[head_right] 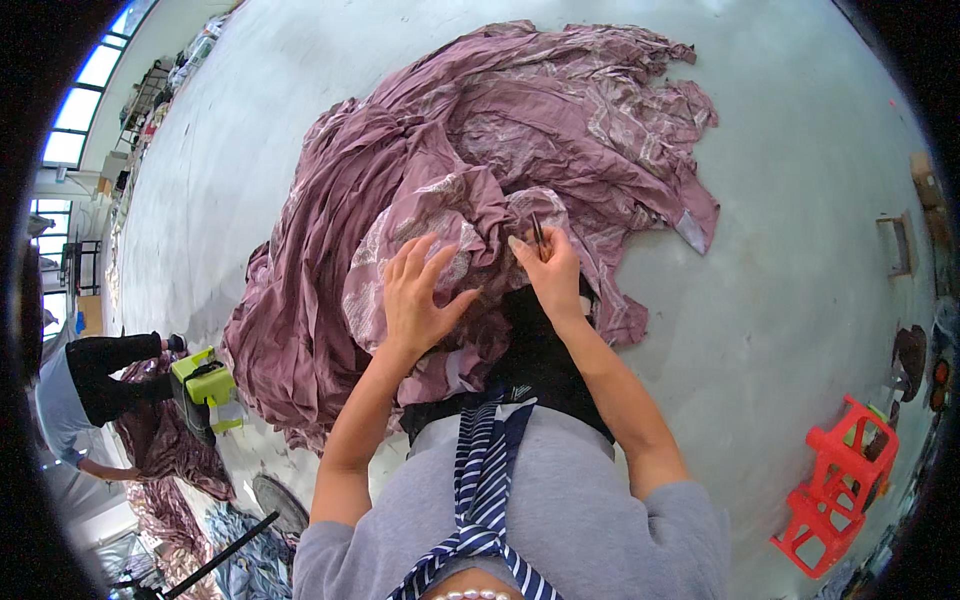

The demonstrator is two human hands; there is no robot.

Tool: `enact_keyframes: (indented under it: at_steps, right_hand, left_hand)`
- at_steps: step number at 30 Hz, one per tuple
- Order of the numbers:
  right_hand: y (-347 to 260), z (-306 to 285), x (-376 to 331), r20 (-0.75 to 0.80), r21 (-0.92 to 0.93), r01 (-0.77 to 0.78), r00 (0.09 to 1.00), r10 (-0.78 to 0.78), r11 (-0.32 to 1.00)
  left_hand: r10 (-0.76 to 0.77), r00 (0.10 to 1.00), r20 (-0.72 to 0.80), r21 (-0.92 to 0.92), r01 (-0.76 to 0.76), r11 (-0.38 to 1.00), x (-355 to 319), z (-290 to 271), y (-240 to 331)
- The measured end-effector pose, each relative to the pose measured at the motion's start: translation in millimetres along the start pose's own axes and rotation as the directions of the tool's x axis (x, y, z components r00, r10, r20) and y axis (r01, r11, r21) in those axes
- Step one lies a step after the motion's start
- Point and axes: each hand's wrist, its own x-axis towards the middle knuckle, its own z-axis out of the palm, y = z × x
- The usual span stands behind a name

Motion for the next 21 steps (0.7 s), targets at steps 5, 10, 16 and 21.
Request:
enact_keyframes:
  at_steps: [5, 10, 16, 21]
  right_hand:
    - [-13.3, -2.9, 26.7, 0.066, 0.054, 0.029, 0.997, -0.032, 0.998]
    - [-47.4, -23.6, 36.2, -0.054, 0.169, 0.100, 0.994, -0.092, 0.980]
    - [-98.7, -38.2, 26.1, -0.055, 0.290, 0.262, 0.965, -0.257, 0.921]
    - [-112.5, -16.1, 24.4, 0.067, 0.214, 0.256, 0.959, -0.275, 0.943]
  left_hand:
    - [0.034, 0.999, -0.003, -0.019, -0.034, 0.999, 21.8, 10.1, 13.2]
    - [-0.104, 0.993, -0.060, -0.172, 0.092, 0.981, 23.1, 33.0, -17.4]
    - [-0.362, 0.847, 0.390, -0.868, 0.469, 0.163, 24.9, -27.0, -22.2]
    - [-0.367, 0.774, 0.516, -0.854, 0.501, -0.144, 1.5, -34.5, -34.0]
